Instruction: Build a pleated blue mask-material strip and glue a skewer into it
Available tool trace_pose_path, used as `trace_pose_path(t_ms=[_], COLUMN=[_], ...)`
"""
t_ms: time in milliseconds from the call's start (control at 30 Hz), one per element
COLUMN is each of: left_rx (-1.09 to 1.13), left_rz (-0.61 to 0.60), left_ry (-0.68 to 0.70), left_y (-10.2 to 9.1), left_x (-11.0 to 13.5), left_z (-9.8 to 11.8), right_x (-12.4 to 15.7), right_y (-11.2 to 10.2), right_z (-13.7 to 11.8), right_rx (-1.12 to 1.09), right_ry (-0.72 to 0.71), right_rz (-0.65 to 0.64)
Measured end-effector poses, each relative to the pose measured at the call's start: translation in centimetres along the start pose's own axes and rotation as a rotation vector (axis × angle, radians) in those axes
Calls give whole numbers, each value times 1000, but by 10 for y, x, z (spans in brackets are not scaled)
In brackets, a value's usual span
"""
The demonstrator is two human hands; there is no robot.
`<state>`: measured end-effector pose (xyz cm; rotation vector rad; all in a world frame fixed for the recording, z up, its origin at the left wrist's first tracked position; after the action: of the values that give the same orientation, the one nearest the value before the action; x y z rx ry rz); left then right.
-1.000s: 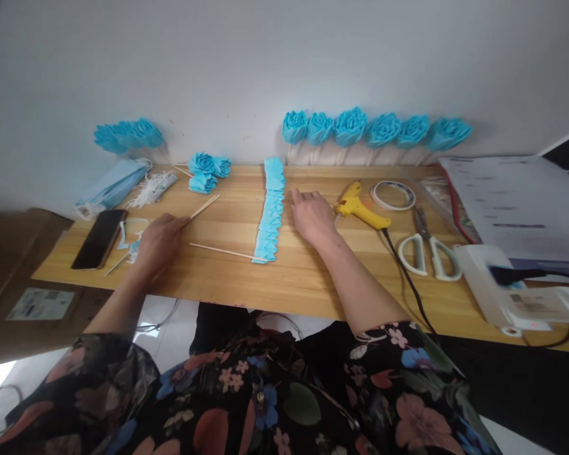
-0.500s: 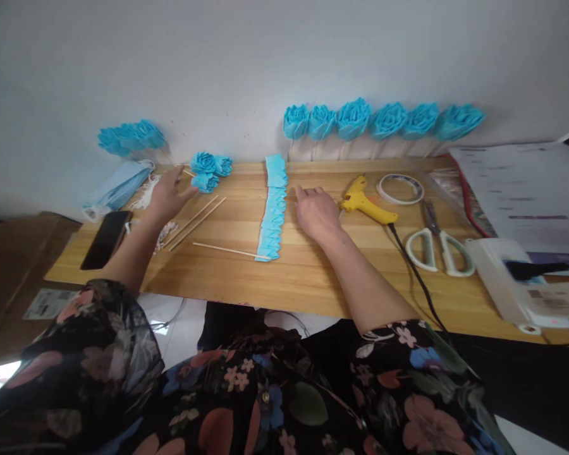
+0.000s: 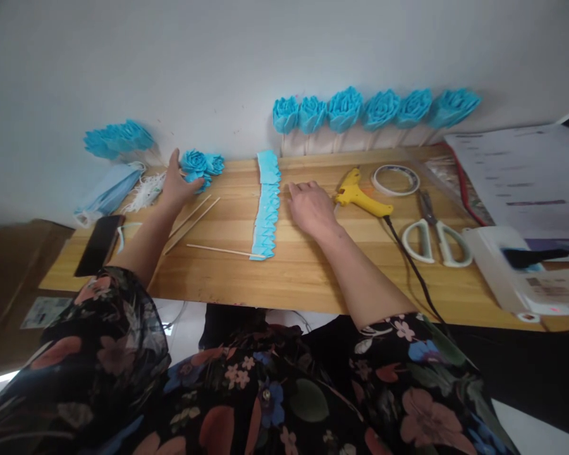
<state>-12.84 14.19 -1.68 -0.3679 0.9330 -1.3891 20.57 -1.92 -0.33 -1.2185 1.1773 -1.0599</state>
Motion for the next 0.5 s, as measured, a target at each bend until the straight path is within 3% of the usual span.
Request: trace_pose_path(t_ms=[200, 400, 500], left_rx=[-15, 51, 34], left_rz=[-6, -3, -60], left_ry=[-94, -17, 37], left_y=[-2, 9, 0], left_x=[1, 4, 3], left_z=[8, 6, -5], right_x=[0, 0, 1], right_y=[1, 2, 0], right_z=[0, 2, 1], right_rx=[-25, -19, -19], right_ry=[4, -3, 0], right_rz=[4, 29, 3])
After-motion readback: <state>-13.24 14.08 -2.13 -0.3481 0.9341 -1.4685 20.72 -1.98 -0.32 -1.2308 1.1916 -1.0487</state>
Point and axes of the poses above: each hand's wrist, its own x-axis away from the middle knuckle, its own y-axis out of the palm, z = x × y, the point moved 1 cm from there along -x, towards the middle knuckle, and after that the axes turned 2 degrees about x, right-handed, at the moved point
